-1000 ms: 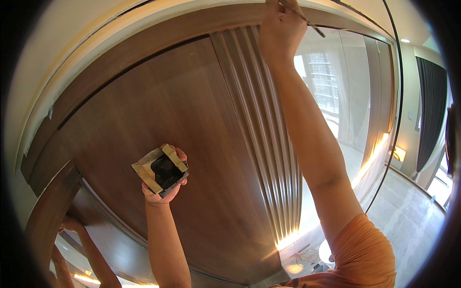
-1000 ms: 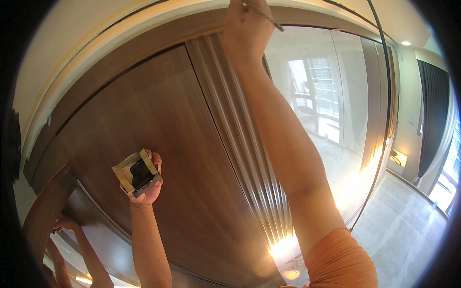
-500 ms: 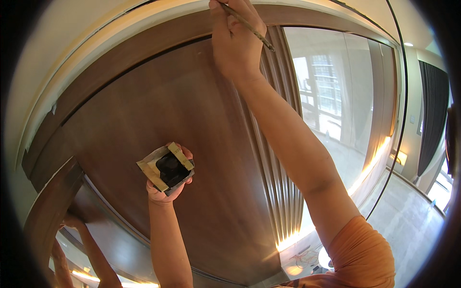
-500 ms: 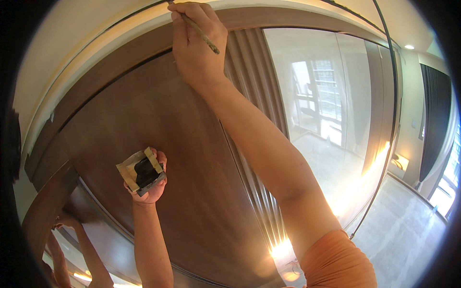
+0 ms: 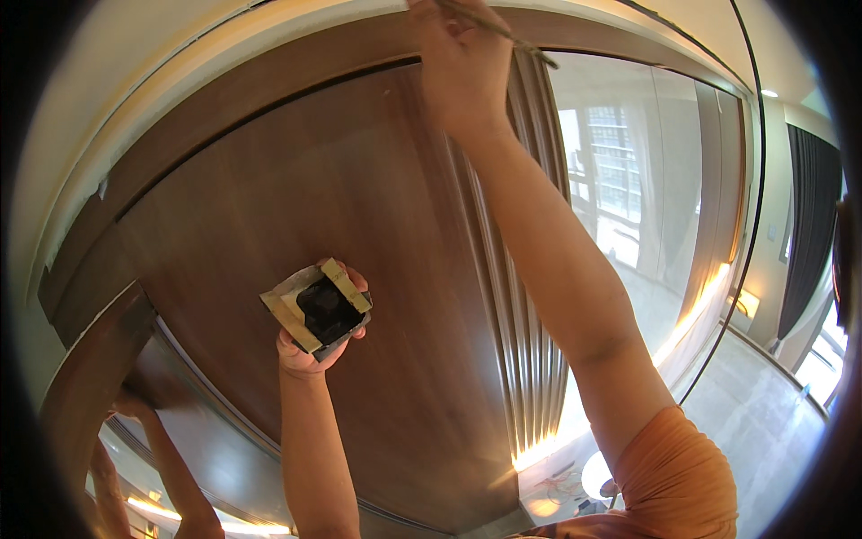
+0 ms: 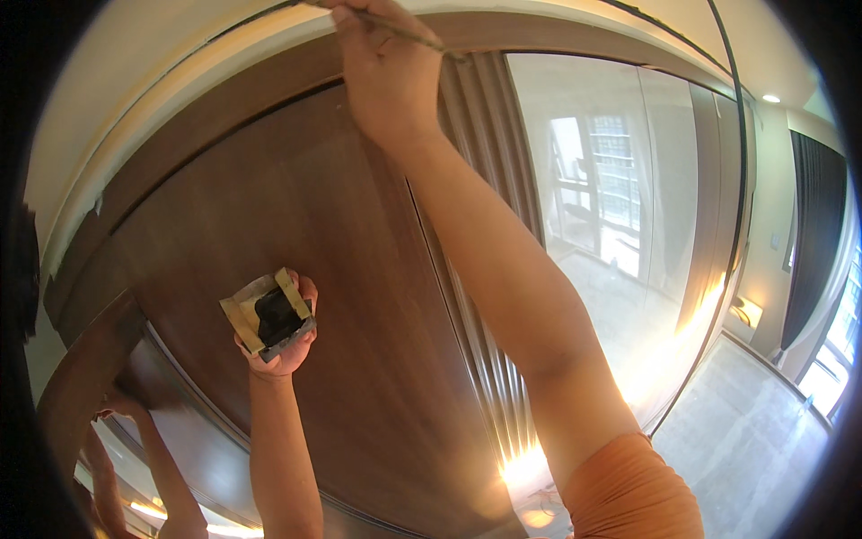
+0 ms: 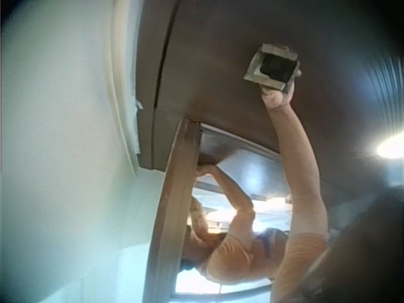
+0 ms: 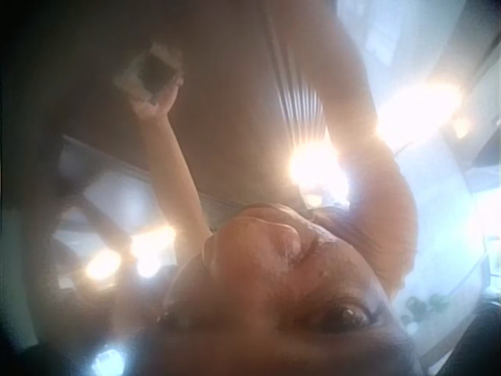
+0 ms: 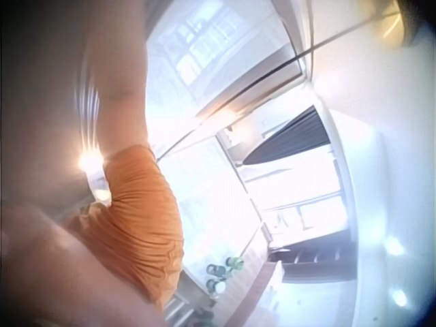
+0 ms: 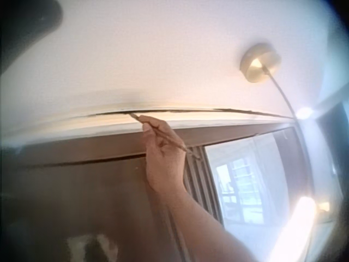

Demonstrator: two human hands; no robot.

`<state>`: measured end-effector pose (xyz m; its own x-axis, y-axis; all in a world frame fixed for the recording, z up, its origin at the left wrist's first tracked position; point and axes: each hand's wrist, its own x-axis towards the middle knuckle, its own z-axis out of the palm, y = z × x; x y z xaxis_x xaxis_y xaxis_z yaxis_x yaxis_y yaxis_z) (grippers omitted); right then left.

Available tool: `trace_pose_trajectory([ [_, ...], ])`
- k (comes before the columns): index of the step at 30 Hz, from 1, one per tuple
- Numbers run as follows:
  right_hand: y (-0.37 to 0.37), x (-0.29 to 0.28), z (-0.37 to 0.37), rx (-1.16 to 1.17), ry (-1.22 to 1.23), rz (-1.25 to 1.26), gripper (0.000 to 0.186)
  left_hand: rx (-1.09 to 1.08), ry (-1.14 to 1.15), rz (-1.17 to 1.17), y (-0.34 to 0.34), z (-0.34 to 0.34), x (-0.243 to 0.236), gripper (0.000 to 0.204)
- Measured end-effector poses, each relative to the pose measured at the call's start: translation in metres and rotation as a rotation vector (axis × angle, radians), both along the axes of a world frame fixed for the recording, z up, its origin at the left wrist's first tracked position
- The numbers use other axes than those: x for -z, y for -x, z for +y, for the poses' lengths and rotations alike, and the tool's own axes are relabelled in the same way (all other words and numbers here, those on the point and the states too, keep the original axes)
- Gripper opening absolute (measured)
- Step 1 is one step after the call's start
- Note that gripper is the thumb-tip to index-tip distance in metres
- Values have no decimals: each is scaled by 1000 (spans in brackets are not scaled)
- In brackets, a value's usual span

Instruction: The person paints the upper trim of a wooden cabinet using a small brush and a paint container. They repeatedly dip the brush into the container and apply paint along the top edge of the cabinet.

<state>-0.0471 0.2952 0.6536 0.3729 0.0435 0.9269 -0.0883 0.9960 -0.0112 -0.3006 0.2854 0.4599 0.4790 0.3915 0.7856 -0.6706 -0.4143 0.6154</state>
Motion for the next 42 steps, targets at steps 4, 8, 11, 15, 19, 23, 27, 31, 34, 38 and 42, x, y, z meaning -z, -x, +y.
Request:
trace_pose_trajectory([
  [4,-22,6,5,-96,44,-14,23,-9,-4,-6,0,0,0,93],
  [8,-26,0,18,38,-45,146,21,8,16,16,0,0,-2,97],
  [11,-31,5,25,187,-46,204,21,3,29,15,0,0,-1,100],
  [15,-15,6,29,353,-183,284,20,-2,36,18,1,1,-1,101],
  [19,18,11,26,297,-164,220,20,5,28,28,2,2,-1,101],
  [23,46,3,18,358,-395,320,17,-10,17,13,2,2,1,102],
  [27,63,5,7,247,-362,236,17,-16,6,30,3,2,1,100],
  [31,60,9,2,-1,-304,75,17,-15,-22,39,3,3,-1,98],
  [34,40,26,-6,-116,-180,-36,18,-18,-36,30,2,4,0,98],
  [38,4,75,-36,-217,-61,-158,26,-62,-14,57,5,2,2,102],
  [42,-15,110,-61,-322,42,-422,29,-46,-7,24,5,3,2,98],
])
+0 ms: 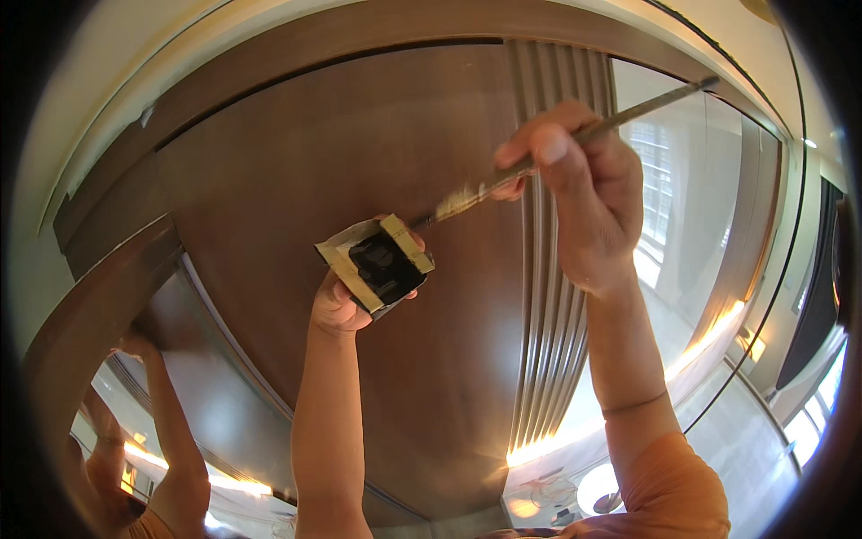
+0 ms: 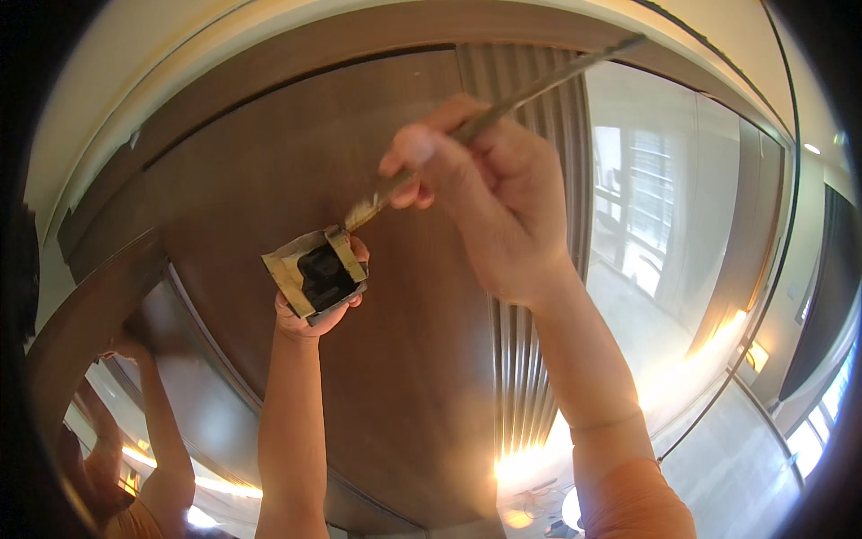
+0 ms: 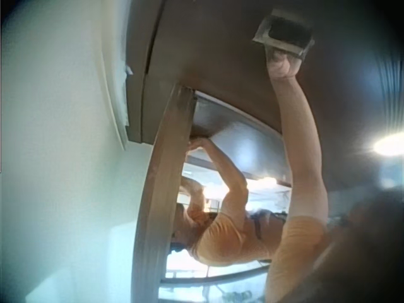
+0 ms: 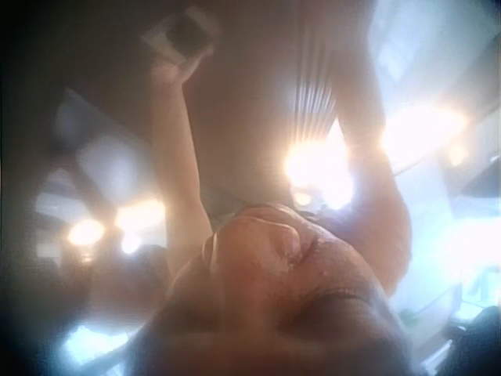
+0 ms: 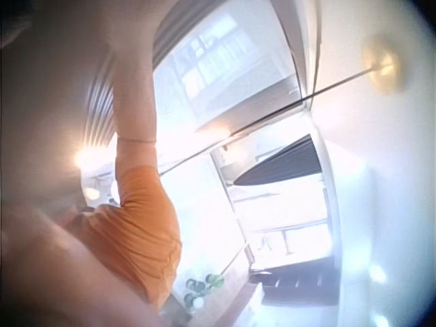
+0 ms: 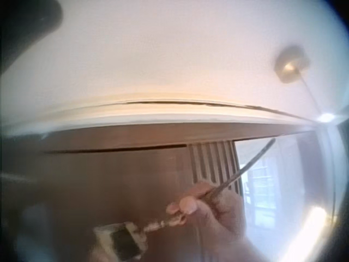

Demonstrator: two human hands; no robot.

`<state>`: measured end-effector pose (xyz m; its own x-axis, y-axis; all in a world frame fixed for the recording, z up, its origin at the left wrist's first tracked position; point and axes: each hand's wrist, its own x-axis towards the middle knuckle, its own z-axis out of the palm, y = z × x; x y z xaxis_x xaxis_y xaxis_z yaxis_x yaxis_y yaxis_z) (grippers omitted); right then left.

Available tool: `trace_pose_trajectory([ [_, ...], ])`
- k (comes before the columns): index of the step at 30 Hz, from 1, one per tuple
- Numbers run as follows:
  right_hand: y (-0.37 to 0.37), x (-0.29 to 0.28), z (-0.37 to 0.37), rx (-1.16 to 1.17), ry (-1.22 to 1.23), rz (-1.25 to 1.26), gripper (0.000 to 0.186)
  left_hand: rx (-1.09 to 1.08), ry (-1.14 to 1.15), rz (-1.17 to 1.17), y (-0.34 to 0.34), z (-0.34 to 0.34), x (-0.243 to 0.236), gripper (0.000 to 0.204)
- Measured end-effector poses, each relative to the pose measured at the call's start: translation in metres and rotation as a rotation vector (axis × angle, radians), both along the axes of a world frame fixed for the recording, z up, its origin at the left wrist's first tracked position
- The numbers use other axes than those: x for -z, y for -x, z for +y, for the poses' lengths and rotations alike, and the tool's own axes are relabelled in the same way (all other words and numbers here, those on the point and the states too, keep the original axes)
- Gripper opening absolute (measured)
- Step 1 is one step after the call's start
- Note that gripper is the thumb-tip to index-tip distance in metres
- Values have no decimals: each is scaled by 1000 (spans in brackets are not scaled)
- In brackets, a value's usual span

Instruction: The person paints the upper trim of a wooden cabinet using a small brush and a paint container. They repeatedly dip the brush into the container and apply paint along the top edge of the cabinet.

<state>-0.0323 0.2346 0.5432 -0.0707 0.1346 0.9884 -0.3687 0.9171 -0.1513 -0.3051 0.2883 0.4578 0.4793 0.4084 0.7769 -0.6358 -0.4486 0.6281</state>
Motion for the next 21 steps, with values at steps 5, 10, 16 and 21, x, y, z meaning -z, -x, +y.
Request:
trace_pose_trajectory([
  [5,0,2,-10,74,-110,-382,28,65,17,-8,0,-2,-1,98],
  [10,2,1,-12,90,-102,-537,24,-44,10,18,1,-5,-1,102],
  [16,13,4,-1,101,-155,-517,21,-130,-22,-18,-2,-1,3,106],
  [21,23,10,3,81,-145,-417,18,-150,-16,18,5,0,5,110],
])
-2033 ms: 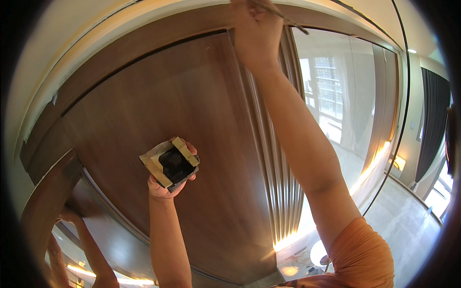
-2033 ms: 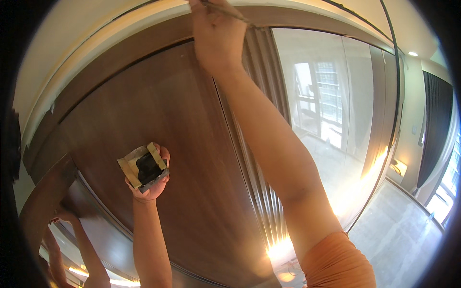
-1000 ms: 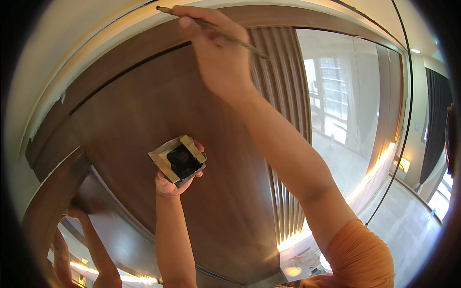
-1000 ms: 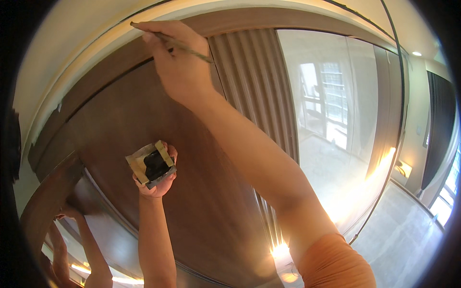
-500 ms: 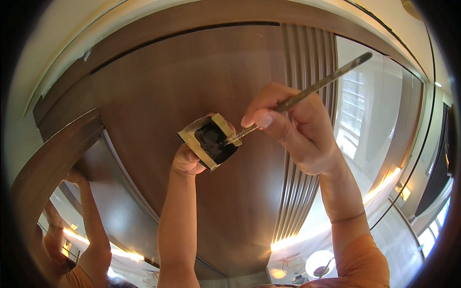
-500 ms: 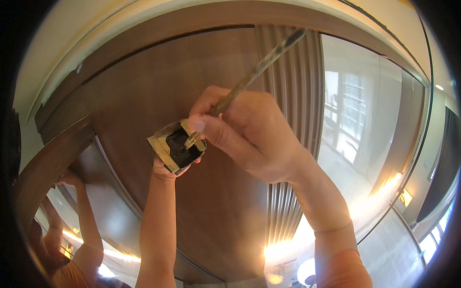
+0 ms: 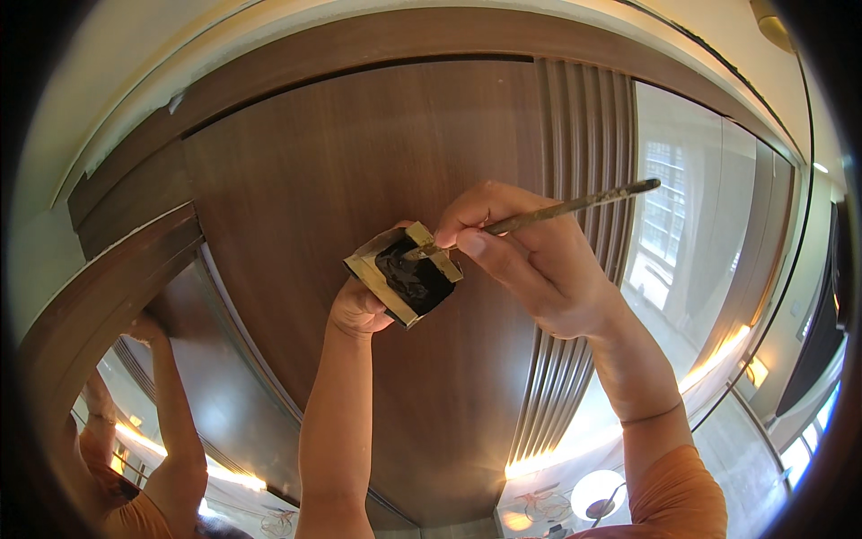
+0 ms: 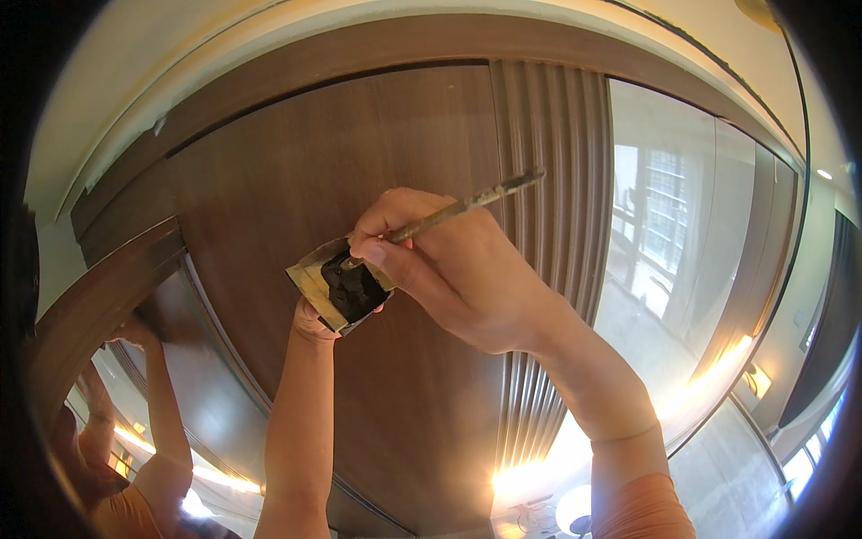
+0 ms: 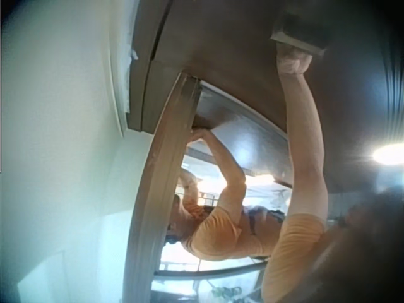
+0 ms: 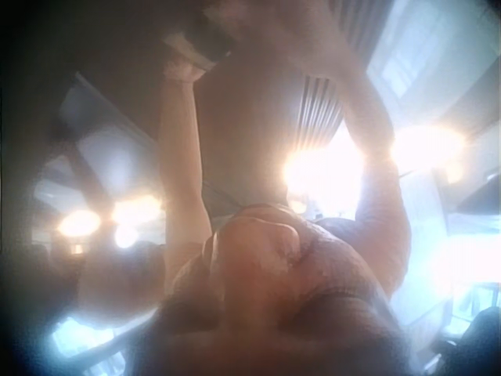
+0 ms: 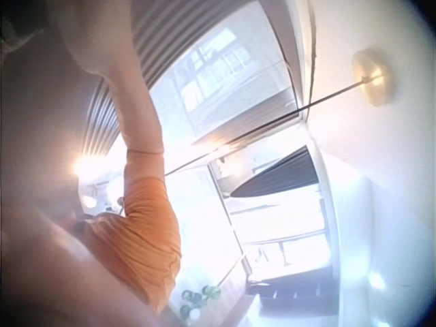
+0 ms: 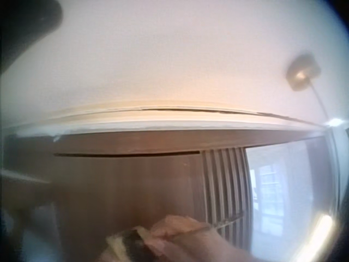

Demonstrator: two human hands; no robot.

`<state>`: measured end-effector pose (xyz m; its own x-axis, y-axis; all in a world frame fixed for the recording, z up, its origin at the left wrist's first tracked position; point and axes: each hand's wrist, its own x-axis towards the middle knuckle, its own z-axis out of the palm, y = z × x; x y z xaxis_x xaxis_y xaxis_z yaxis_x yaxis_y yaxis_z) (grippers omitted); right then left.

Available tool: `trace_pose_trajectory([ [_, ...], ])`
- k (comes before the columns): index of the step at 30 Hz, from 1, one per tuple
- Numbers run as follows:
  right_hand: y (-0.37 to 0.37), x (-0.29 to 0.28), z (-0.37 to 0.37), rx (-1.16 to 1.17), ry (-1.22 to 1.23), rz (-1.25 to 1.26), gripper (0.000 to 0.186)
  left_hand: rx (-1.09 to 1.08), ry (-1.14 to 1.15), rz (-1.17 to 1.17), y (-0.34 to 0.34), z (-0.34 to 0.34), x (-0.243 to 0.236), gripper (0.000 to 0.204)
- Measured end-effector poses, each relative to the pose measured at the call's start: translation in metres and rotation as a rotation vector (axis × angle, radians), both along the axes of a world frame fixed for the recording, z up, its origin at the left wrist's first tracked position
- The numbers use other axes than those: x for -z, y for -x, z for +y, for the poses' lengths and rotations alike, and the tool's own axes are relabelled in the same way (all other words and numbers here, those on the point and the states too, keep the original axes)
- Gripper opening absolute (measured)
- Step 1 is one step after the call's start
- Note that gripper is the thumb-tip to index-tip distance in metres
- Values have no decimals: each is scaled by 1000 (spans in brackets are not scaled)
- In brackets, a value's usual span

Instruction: The person paints the upper trim of a wooden cabinet using a small brush and a paint container. They repeatedly dip the brush into the container and apply paint along the top edge of the cabinet.

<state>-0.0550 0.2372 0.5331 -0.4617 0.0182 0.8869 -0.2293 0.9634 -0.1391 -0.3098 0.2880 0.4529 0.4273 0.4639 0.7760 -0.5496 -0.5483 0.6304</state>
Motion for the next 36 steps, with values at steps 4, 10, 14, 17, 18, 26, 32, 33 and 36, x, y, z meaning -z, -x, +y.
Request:
trace_pose_trajectory([
  [4,0,1,1,41,-37,1,16,32,22,-21,3,2,2,109],
  [10,-10,-2,-2,130,-126,-48,16,69,34,-30,1,1,2,106],
  [14,-10,-2,-4,106,-48,11,18,110,37,-37,-1,-2,-1,104],
  [17,-8,-2,-6,126,-102,-19,17,201,45,-65,-3,-2,-3,102],
  [18,-8,-2,-6,107,-96,-19,17,206,35,-53,-4,-2,-3,102],
  [26,-11,-5,-6,141,-122,-36,16,215,-34,-30,-4,0,-4,98],
  [32,-6,-2,1,-109,322,225,25,202,2,-24,-2,2,-4,98],
  [33,-7,-5,6,-119,362,259,27,198,1,-22,-1,3,-4,98],
  [36,-8,-19,25,-175,462,376,30,189,0,-25,-1,5,-3,97],
])
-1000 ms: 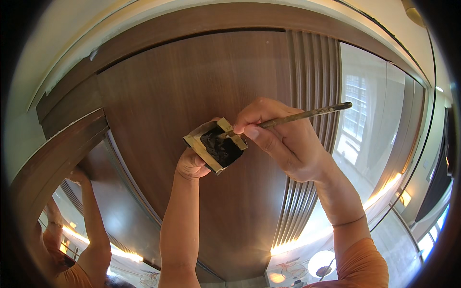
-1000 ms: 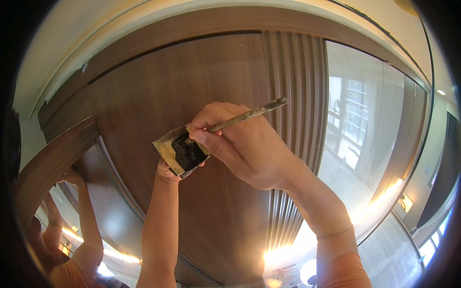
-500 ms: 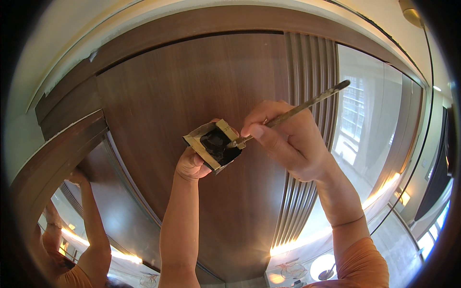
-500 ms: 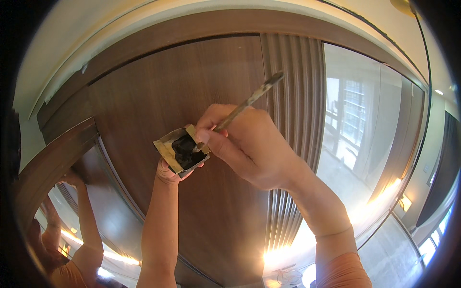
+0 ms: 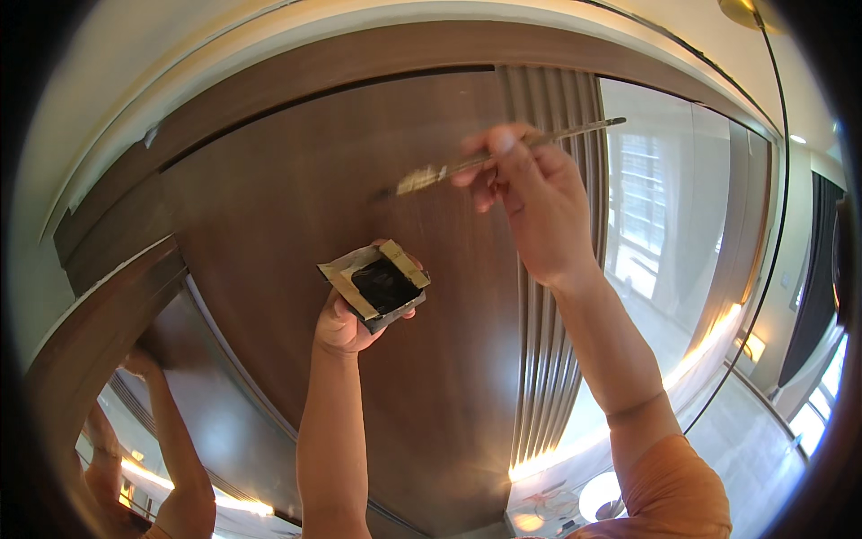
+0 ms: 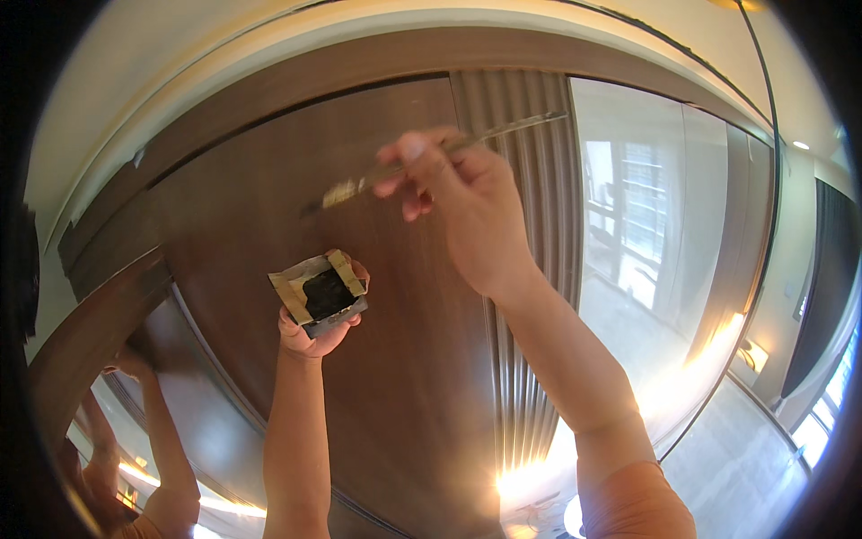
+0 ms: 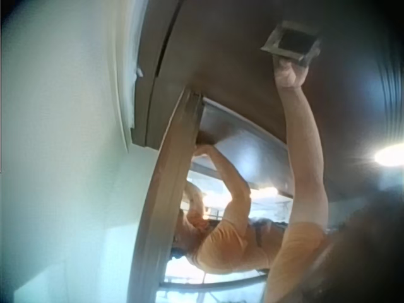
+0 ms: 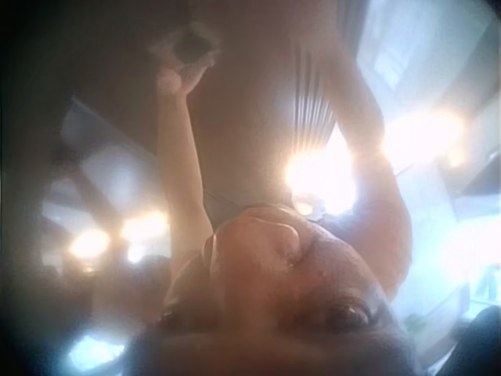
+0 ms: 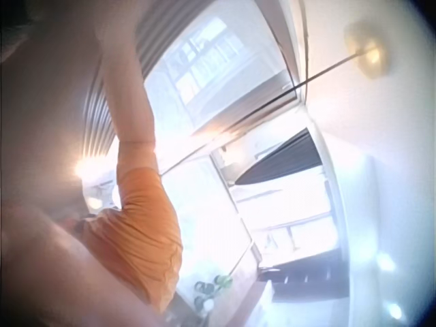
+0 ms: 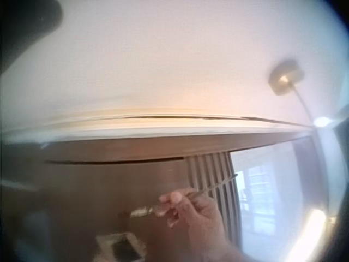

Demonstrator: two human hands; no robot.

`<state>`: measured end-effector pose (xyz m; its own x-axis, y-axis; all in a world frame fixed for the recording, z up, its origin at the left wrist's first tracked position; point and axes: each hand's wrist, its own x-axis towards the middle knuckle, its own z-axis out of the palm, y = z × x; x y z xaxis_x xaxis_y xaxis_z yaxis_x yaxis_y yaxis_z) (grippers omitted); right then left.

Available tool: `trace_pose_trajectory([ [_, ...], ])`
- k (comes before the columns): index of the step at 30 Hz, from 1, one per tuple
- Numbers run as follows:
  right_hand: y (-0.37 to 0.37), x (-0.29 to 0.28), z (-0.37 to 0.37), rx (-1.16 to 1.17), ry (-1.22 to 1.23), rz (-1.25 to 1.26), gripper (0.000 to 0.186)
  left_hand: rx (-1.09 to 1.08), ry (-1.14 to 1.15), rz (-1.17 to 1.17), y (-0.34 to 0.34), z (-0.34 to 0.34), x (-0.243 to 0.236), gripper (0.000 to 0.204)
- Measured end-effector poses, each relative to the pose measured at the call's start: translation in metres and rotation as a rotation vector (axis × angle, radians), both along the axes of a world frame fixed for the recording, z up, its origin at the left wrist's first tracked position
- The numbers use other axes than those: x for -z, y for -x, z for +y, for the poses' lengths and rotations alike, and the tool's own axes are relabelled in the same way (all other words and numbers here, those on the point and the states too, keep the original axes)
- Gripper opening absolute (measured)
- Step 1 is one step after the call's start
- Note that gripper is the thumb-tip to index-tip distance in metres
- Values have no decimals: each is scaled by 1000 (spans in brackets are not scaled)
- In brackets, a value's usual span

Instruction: The person paints the upper trim of a wooden cabinet using a small brush and a paint container. They repeatedly dip the brush into the container and apply paint along the top edge of the cabinet.

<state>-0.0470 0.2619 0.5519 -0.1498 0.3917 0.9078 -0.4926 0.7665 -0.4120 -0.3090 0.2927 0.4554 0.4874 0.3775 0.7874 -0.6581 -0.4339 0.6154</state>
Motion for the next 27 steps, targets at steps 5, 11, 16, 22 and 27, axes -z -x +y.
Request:
trace_pose_trajectory([
  [5,1,-35,30,-89,-5,329,34,4,-25,-8,-1,2,0,97],
  [11,11,-83,44,-2,-58,515,21,-53,80,22,-2,-5,-1,104],
  [16,22,-99,43,215,-154,514,25,1,61,8,-3,-5,-1,100],
  [22,27,-111,43,274,-241,483,24,16,42,-1,-3,-2,-1,98],
  [27,27,-113,43,309,-264,497,22,10,41,-6,-3,-2,1,99],
])
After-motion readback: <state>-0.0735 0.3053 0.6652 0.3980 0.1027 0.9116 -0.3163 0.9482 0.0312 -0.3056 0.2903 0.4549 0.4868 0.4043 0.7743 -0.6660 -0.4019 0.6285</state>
